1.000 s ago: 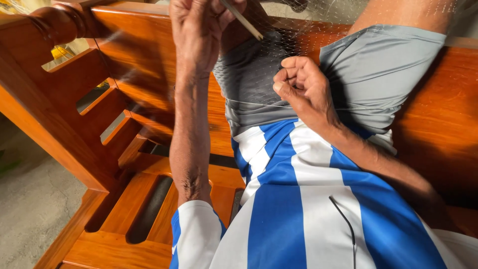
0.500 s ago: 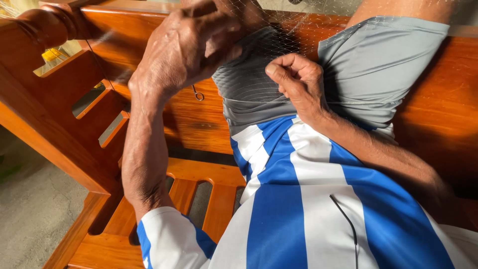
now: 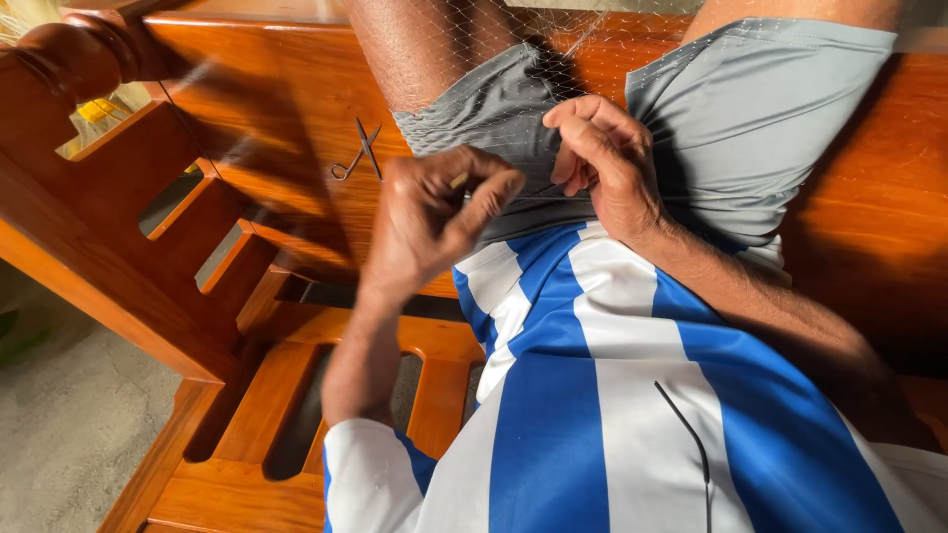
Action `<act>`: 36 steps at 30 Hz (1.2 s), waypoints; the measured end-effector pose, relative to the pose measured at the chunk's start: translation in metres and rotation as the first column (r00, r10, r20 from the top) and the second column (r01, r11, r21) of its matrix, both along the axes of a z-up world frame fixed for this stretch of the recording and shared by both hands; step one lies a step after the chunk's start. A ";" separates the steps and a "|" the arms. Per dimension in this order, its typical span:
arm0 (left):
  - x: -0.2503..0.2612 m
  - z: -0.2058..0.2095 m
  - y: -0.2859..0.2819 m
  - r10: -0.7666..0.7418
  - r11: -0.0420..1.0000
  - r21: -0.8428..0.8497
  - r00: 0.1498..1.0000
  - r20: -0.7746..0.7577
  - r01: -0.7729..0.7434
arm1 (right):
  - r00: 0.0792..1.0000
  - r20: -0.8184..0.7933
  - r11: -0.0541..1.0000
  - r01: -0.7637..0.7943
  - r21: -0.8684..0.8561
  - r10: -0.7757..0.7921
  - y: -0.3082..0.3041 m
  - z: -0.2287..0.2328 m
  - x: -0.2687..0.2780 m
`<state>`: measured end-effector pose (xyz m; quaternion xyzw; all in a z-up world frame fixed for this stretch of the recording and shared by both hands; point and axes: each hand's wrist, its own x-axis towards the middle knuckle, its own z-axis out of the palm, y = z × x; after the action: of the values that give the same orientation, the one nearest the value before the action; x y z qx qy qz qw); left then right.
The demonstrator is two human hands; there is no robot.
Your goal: Repairing a fishing net by weaving thread through the mesh using a wooden shuttle.
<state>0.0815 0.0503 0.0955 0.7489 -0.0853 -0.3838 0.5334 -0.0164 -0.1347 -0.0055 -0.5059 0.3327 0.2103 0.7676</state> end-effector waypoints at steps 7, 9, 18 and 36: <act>-0.066 -0.002 -0.036 0.149 0.988 -0.057 0.978 0.143 -0.142 | 0.987 0.019 0.981 -0.156 -0.114 0.160 0.003 -0.001 -0.001; -0.075 -0.005 -0.045 0.211 0.977 -0.062 0.961 0.178 -0.203 | 0.991 0.013 0.975 -0.132 -0.180 0.136 0.006 -0.002 -0.002; -0.094 -0.011 -0.056 0.069 0.993 0.064 0.912 0.405 -0.103 | 0.990 -0.008 0.977 -0.143 -0.160 0.143 0.004 -0.004 0.000; -0.128 -0.028 -0.061 -0.087 0.987 0.161 0.892 0.443 0.017 | 0.999 -0.025 0.951 -0.027 0.309 0.036 -0.011 -0.052 -0.028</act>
<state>-0.0463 -0.0103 0.0671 0.8531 -0.1965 -0.2205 0.4301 -0.0447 -0.1461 -0.0580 -0.3818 0.2993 0.2795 0.8286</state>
